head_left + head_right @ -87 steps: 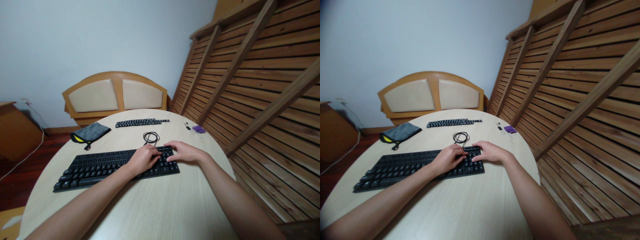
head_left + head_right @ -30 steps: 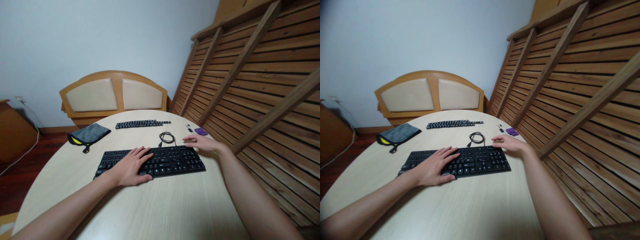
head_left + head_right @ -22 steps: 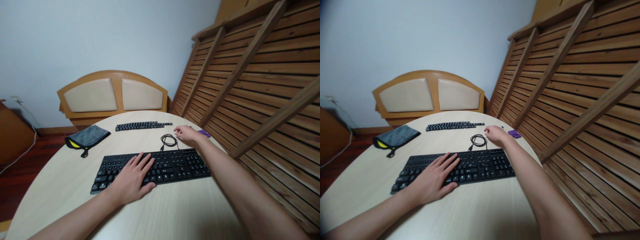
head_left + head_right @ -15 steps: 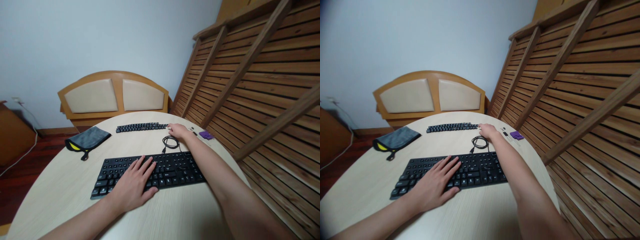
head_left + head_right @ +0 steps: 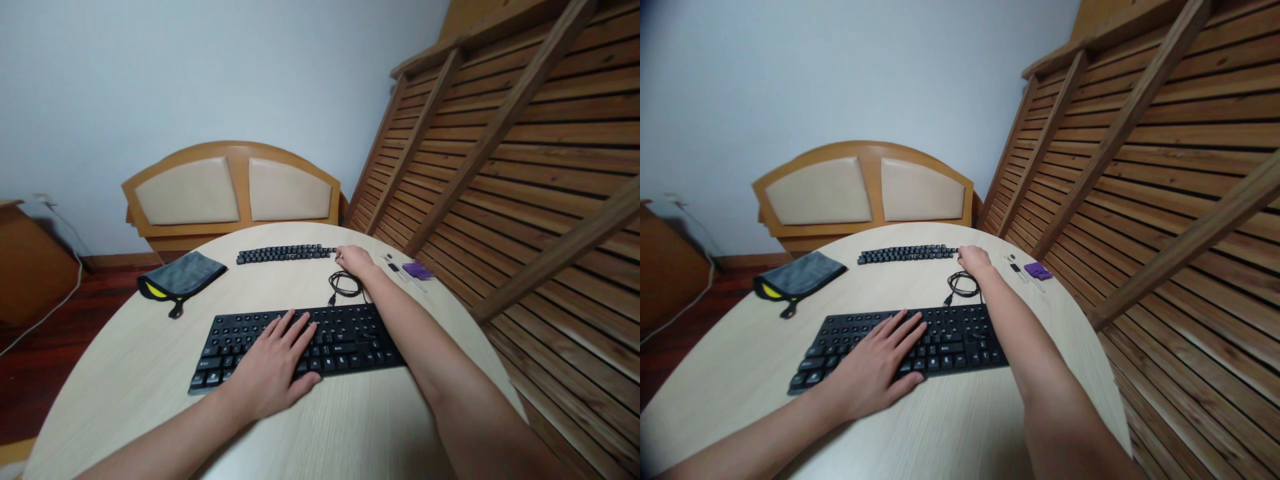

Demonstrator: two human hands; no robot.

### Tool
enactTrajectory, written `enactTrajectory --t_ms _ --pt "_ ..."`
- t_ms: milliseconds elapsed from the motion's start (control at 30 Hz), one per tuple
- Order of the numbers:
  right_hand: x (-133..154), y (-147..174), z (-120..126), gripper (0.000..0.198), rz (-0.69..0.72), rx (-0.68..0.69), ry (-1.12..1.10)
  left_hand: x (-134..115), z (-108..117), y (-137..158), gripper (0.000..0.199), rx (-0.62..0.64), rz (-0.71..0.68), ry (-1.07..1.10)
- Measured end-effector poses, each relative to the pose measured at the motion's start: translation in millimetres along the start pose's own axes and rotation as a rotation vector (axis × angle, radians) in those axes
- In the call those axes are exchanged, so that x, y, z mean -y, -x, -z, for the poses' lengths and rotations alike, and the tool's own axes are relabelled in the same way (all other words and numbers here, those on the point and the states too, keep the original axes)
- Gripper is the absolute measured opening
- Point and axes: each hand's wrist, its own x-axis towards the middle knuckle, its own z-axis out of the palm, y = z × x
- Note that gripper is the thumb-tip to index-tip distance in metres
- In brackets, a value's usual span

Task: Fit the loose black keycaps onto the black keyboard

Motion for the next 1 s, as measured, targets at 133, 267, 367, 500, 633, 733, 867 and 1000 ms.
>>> enactTrajectory --t_ms 133,267,367,500,633,733,867,1000 --pt "-13 22 9 0.020 0.014 -0.016 -0.068 0 0 0 0.076 -0.009 0.002 -0.001" --pt "-33 56 18 0.023 0.015 -0.073 -0.204 0 0 0 0.077 -0.015 0.001 -0.003" --pt "-46 84 20 0.025 0.033 -0.076 -0.346 0 0 0 0.076 -0.024 -0.002 0.003" --pt "-57 120 20 0.033 0.115 0.000 -0.587 0 1 0 0.075 -0.032 -0.005 0.011" --pt "-62 148 26 0.033 0.273 0.106 -0.908 0 3 0 0.077 0.001 -0.002 -0.014" --pt "-64 157 30 0.032 0.325 0.184 -0.926 0 3 0 0.076 0.005 -0.004 -0.022" --pt "-63 160 30 0.035 0.361 0.263 -0.878 1 2 0 0.076 -0.010 -0.011 -0.023" --pt "-60 160 29 0.029 0.378 0.282 -0.825 2 0 0 0.076 -0.022 -0.019 -0.018"
